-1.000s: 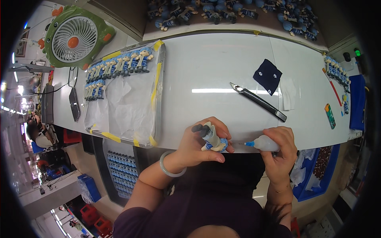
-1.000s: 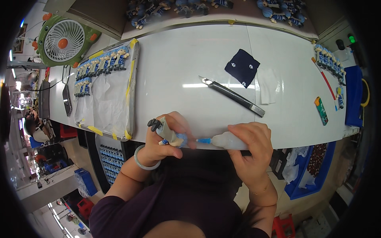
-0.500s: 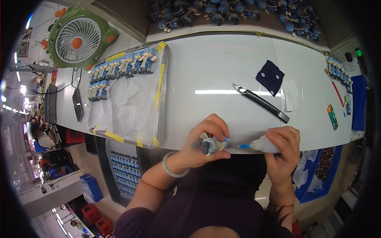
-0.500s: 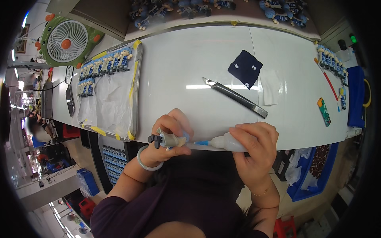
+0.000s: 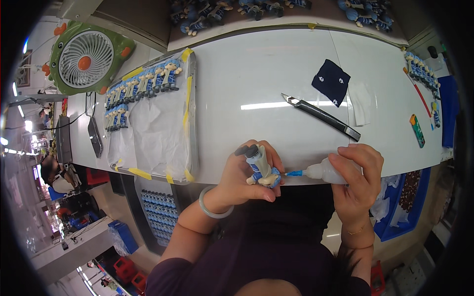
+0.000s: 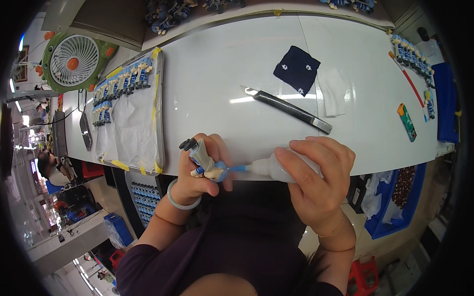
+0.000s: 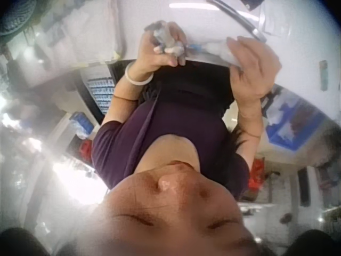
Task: Assembling small plastic figurines by applying glue and attaching parts.
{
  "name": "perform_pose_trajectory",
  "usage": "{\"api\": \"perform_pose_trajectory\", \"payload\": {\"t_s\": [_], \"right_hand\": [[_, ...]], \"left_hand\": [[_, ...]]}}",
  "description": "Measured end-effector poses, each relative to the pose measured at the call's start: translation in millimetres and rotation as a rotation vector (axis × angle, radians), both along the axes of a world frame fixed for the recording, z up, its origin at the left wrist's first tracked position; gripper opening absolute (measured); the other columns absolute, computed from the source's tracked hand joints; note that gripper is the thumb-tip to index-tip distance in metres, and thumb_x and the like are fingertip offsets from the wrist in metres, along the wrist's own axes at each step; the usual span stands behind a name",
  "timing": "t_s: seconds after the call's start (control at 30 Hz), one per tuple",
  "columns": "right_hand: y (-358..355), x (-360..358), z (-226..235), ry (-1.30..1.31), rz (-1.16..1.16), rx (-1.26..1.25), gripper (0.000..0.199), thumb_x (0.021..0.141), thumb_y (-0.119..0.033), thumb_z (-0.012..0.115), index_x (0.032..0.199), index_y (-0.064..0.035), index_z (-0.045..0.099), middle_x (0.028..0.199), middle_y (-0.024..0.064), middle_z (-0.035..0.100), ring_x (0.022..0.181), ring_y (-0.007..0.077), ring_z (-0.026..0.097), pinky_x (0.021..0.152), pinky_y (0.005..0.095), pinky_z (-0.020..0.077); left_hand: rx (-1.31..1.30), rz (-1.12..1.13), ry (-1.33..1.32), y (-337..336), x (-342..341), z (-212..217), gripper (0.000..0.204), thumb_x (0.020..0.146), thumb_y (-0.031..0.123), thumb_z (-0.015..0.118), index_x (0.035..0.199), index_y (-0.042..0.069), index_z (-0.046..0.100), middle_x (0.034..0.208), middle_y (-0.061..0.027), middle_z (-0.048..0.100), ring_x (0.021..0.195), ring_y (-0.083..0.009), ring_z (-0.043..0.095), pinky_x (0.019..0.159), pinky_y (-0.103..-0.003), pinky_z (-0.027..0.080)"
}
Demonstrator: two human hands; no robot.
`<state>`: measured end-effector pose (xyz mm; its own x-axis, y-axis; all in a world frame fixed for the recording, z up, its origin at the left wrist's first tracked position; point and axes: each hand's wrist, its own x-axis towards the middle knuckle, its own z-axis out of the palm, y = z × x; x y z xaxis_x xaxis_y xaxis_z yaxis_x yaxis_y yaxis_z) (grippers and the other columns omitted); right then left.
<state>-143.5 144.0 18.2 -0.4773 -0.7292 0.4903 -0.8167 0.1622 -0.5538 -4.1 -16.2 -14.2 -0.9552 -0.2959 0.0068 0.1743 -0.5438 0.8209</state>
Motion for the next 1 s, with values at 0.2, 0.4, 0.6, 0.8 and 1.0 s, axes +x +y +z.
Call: {"api": "perform_pose_trajectory", "payload": {"t_s": [0.2,0.4,0.6,0.8,1.0], "right_hand": [[0.2,0.8,5.9,0.069,0.003,0.038,0.044,0.051,0.006,0.054,0.09,-0.0115,0.064,0.091,0.0032,0.056,0.087,0.0224,0.049,0.076,0.0302,0.0353],[0.7,2.7,6.5,0.132,-0.014,0.06,0.037,0.056,0.002,0.059,0.089,-0.0121,0.064,0.091,0.0026,0.056,0.088,0.0211,0.049,0.076,0.0293,0.0358],[-0.1,3.8,8.2,0.141,-0.015,0.067,0.034,0.058,0.0,0.06,0.089,-0.0121,0.065,0.091,0.0025,0.056,0.088,0.0208,0.048,0.075,0.029,0.0365],[-0.5,4.8,5.8,0.149,-0.012,0.063,0.032,0.058,-0.001,0.061,0.089,-0.0121,0.065,0.091,0.0025,0.056,0.089,0.0209,0.048,0.076,0.0288,0.0366],[0.1,3.7,6.2,0.15,-0.009,0.073,0.031,0.059,-0.003,0.061,0.089,-0.0125,0.065,0.091,0.0024,0.056,0.089,0.0206,0.048,0.076,0.0288,0.0368]], "left_hand": [[-0.014,0.003,0.031,0.2,1.2,-5.0,0.051,0.055,0.01,0.079,0.087,0.003,0.041,0.086,-0.0127,0.051,0.067,-0.0204,0.06,0.055,-0.027,0.052],[-0.04,-0.053,0.002,-1.7,3.3,-7.6,0.053,0.053,0.012,0.08,0.091,0.004,0.044,0.086,-0.0092,0.051,0.069,-0.0185,0.059,0.058,-0.026,0.051],[0.007,-0.002,0.061,2.9,4.5,-8.8,0.059,0.052,0.013,0.081,0.096,0.004,0.043,0.085,-0.0087,0.052,0.069,-0.0187,0.059,0.059,-0.027,0.051],[0.043,0.006,0.017,3.5,6.1,-9.5,0.061,0.051,0.012,0.081,0.097,0.004,0.041,0.083,-0.0091,0.053,0.069,-0.0194,0.06,0.059,-0.028,0.051],[0.014,-0.014,0.034,2.1,6.0,-12.0,0.065,0.05,0.012,0.082,0.099,0.004,0.04,0.081,-0.0084,0.054,0.066,-0.0186,0.061,0.061,-0.029,0.051]]}}
